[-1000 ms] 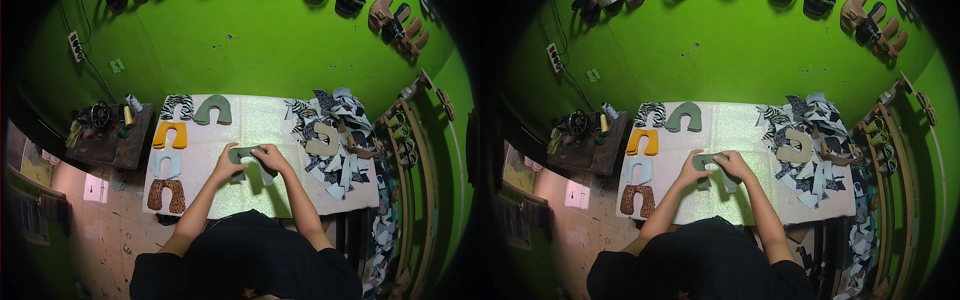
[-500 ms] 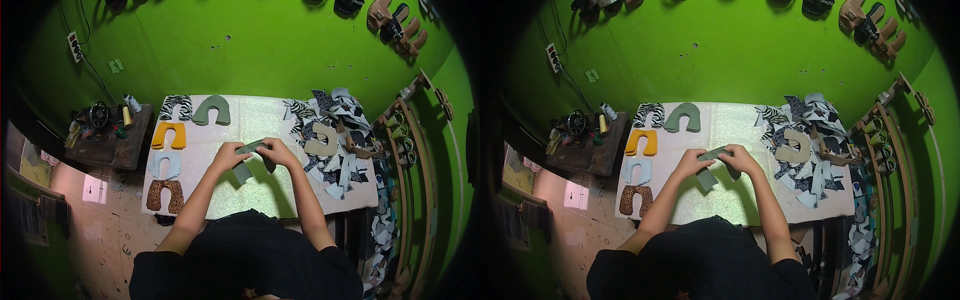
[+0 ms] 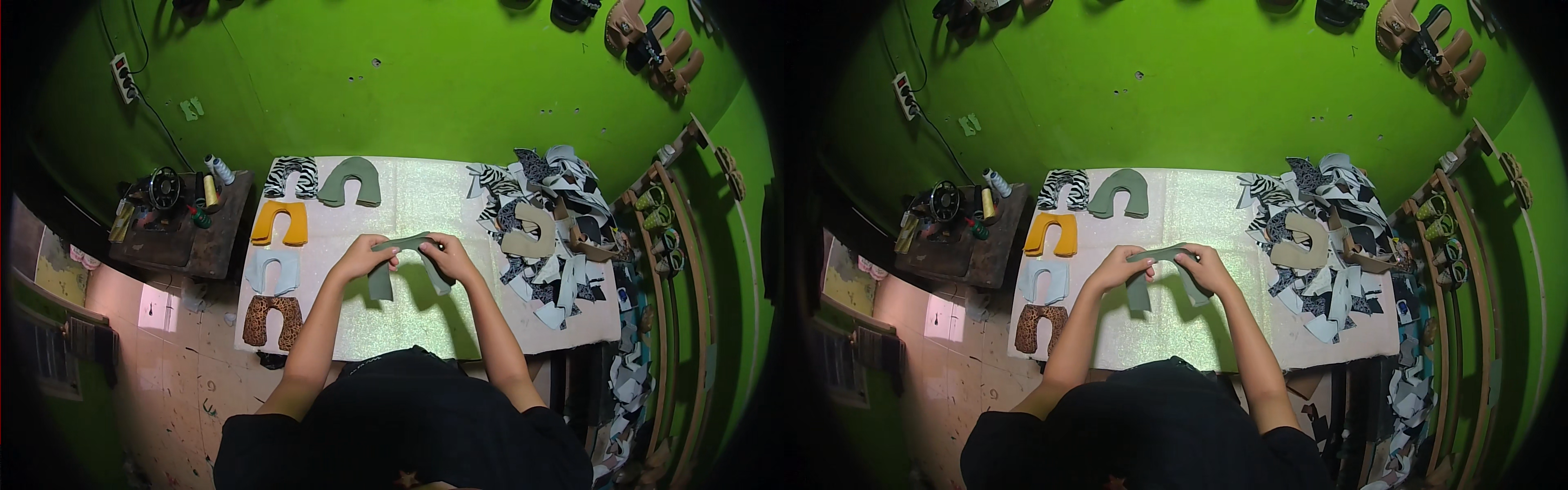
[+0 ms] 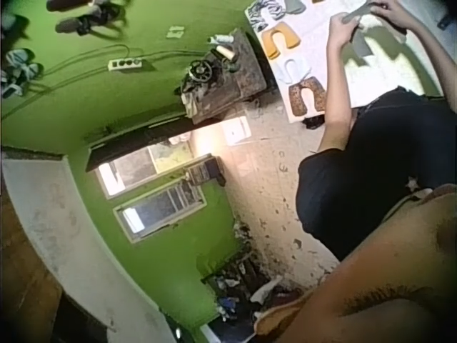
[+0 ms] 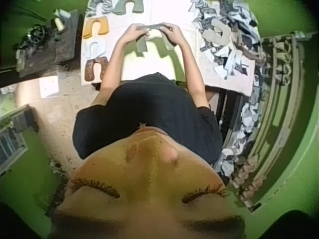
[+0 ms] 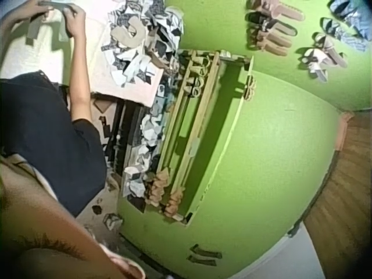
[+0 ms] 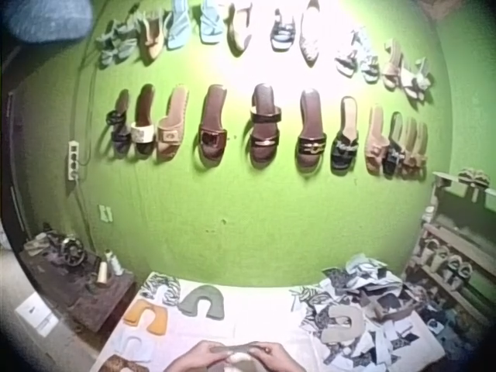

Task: Sorting and organizing cut shoe upper components on a workbench.

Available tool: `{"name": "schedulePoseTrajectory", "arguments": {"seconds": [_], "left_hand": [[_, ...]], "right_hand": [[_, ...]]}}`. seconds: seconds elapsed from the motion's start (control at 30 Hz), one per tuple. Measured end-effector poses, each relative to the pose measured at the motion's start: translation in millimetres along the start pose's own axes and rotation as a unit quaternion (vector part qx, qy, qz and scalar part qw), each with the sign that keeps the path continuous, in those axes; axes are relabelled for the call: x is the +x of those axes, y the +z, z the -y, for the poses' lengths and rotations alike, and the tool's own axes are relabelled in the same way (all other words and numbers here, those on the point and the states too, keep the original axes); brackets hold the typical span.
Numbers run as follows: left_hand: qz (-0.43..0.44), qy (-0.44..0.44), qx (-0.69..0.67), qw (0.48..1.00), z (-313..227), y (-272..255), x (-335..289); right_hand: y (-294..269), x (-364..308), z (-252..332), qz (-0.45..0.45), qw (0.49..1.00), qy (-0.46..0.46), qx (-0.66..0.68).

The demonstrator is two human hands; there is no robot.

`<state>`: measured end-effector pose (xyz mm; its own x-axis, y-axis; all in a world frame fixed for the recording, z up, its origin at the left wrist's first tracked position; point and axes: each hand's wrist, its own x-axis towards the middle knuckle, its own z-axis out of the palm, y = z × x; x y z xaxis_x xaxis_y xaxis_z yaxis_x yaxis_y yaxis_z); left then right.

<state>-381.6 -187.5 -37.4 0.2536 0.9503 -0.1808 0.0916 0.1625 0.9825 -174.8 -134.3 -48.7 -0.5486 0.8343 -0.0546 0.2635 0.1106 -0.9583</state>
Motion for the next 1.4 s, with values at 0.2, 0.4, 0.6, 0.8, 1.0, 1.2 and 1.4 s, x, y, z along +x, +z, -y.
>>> {"name": "schedulePoseTrajectory", "arguments": {"seconds": [0.2, 0.4, 0.6, 0.8, 1.0, 1.2, 1.4], "left_hand": [[-0.076, -0.089, -0.208, 0.971, 20.5, -12.4, -2.4], [-0.029, -0.163, -0.355, 0.92, 71.7, -21.9, -6.5], [-0.119, -0.161, -0.206, 0.958, 76.1, -75.3, 22.6], [-0.206, -0.091, -0.112, 0.968, 66.8, -139.9, 92.1], [-0.379, -0.039, 0.163, 0.91, 108.0, -194.3, 152.5], [-0.379, -0.046, 0.216, 0.899, 105.8, -188.1, 178.1], [-0.352, -0.072, 0.409, 0.839, 83.2, -174.1, 161.9]], "right_hand": [[25.2, 15.3, -26.0, -0.074, 0.996, -0.047, 0.03], [49.1, 38.9, -53.0, -0.165, 0.973, 0.078, 0.143], [57.4, 85.8, -69.6, -0.089, 0.969, 0.174, 0.149], [66.2, 172.1, -79.5, -0.172, 0.972, 0.12, 0.107], [91.1, 246.0, -74.1, -0.247, 0.966, 0.029, -0.066], [90.2, 270.3, -105.3, -0.272, 0.957, 0.013, -0.098], [96.4, 256.1, -78.5, -0.23, 0.947, 0.043, -0.221]]}}
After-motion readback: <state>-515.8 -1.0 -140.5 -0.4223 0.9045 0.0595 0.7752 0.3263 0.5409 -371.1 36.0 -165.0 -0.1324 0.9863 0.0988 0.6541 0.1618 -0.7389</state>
